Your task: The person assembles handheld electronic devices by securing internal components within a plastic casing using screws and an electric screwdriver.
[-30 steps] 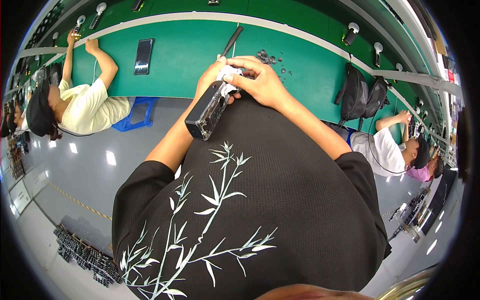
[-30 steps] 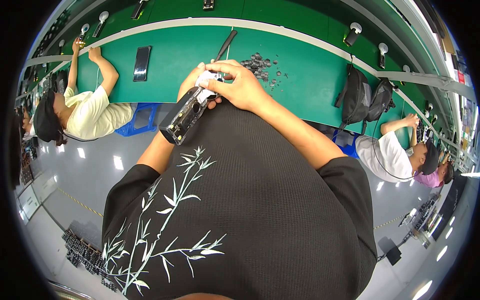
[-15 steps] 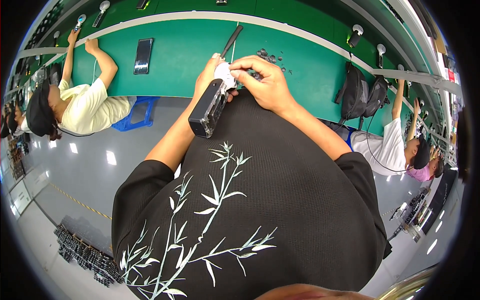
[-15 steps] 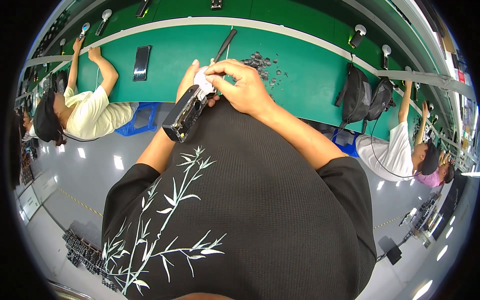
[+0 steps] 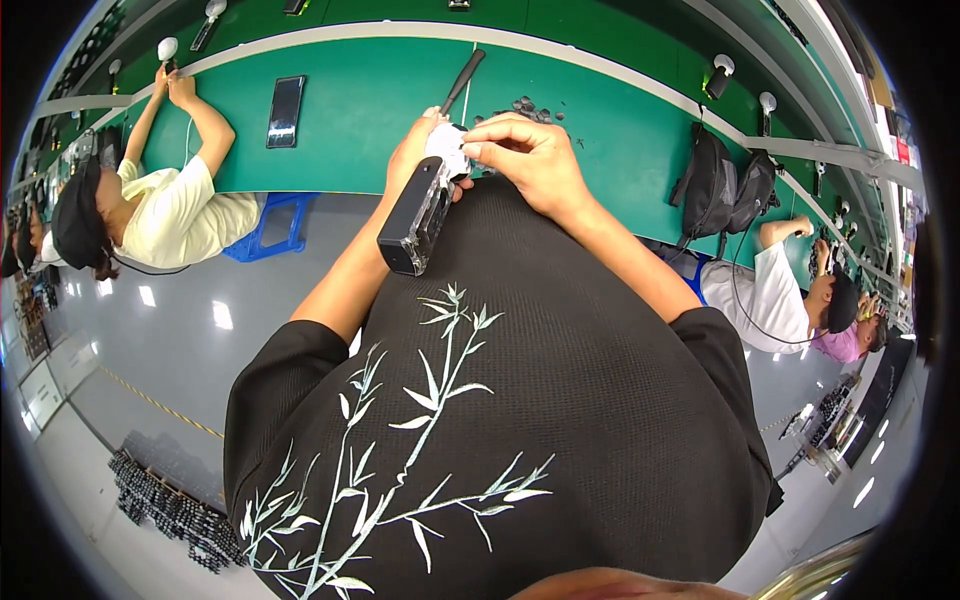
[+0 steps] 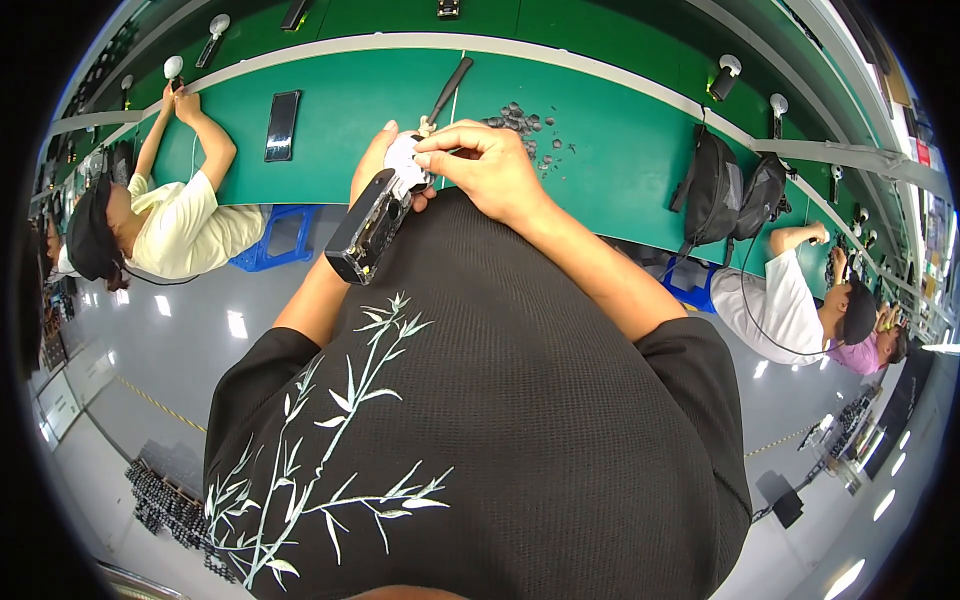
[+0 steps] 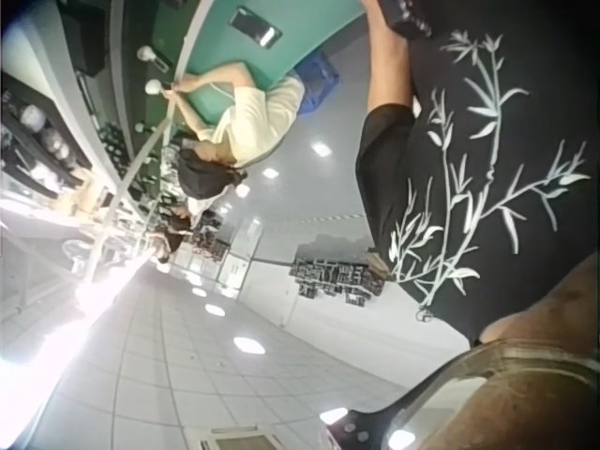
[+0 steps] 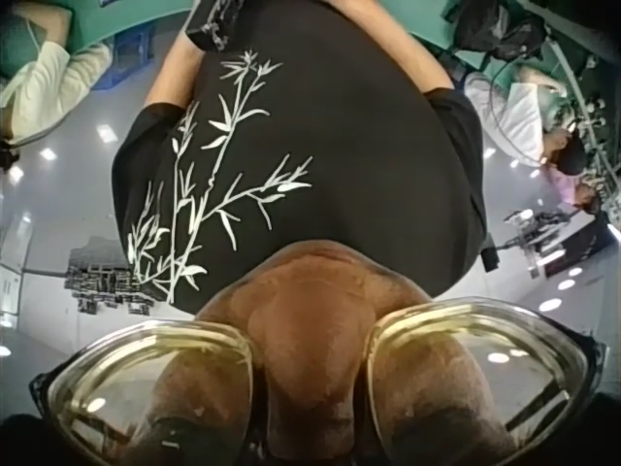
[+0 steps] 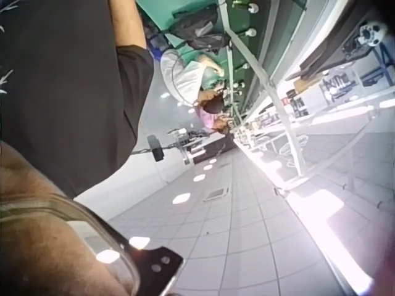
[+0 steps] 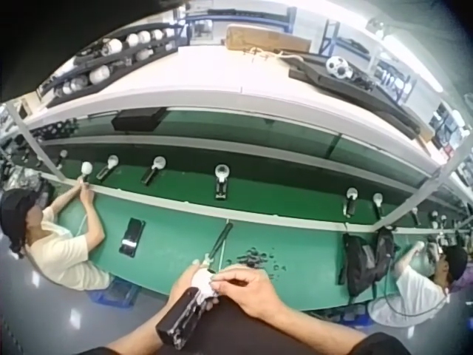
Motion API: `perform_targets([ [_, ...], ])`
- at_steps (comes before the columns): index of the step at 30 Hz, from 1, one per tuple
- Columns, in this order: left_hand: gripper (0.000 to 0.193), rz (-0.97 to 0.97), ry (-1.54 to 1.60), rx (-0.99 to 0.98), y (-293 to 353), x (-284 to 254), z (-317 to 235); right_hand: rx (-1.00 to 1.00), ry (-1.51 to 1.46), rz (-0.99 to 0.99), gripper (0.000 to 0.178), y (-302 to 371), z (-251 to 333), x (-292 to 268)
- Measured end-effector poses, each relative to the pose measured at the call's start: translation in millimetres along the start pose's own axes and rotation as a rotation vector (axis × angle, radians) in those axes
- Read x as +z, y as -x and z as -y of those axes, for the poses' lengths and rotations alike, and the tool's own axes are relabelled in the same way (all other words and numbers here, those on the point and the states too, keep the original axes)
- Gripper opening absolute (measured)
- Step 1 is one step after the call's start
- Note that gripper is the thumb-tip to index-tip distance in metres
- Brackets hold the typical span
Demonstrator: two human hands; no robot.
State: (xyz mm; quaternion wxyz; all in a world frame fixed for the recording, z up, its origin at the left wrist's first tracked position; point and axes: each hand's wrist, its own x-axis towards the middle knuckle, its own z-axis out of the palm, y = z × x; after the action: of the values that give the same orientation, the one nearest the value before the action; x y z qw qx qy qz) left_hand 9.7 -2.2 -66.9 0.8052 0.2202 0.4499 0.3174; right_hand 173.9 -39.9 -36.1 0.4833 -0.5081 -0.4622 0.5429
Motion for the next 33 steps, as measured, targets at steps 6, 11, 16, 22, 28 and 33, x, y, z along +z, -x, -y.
perform_targets([
  [6,0.044,0.028,-0.027,-0.025,1.2,0.0,-0.9,0.084,0.051,0.100,0.018,-4.5,-2.3,-2.3],
  [11,0.046,0.033,-0.019,-0.032,1.1,1.0,0.7,0.222,-0.109,0.091,0.016,-6.5,-11.8,-1.5],
  [16,0.041,0.015,0.022,0.010,-2.2,-4.7,6.5,0.372,-0.220,0.075,0.018,-7.4,-13.2,1.4],
  [22,0.041,-0.151,-0.279,0.350,4.9,9.1,4.2,0.442,-0.321,0.081,0.022,-7.7,-17.8,4.5],
  [28,0.041,-0.209,-0.341,0.565,-2.5,9.3,6.4,0.375,-0.312,0.106,0.024,-7.0,-16.2,6.3],
  [33,0.042,-0.154,-0.169,0.337,4.9,18.4,-1.4,0.407,-0.417,0.113,0.021,-7.9,-21.6,-0.2],
])
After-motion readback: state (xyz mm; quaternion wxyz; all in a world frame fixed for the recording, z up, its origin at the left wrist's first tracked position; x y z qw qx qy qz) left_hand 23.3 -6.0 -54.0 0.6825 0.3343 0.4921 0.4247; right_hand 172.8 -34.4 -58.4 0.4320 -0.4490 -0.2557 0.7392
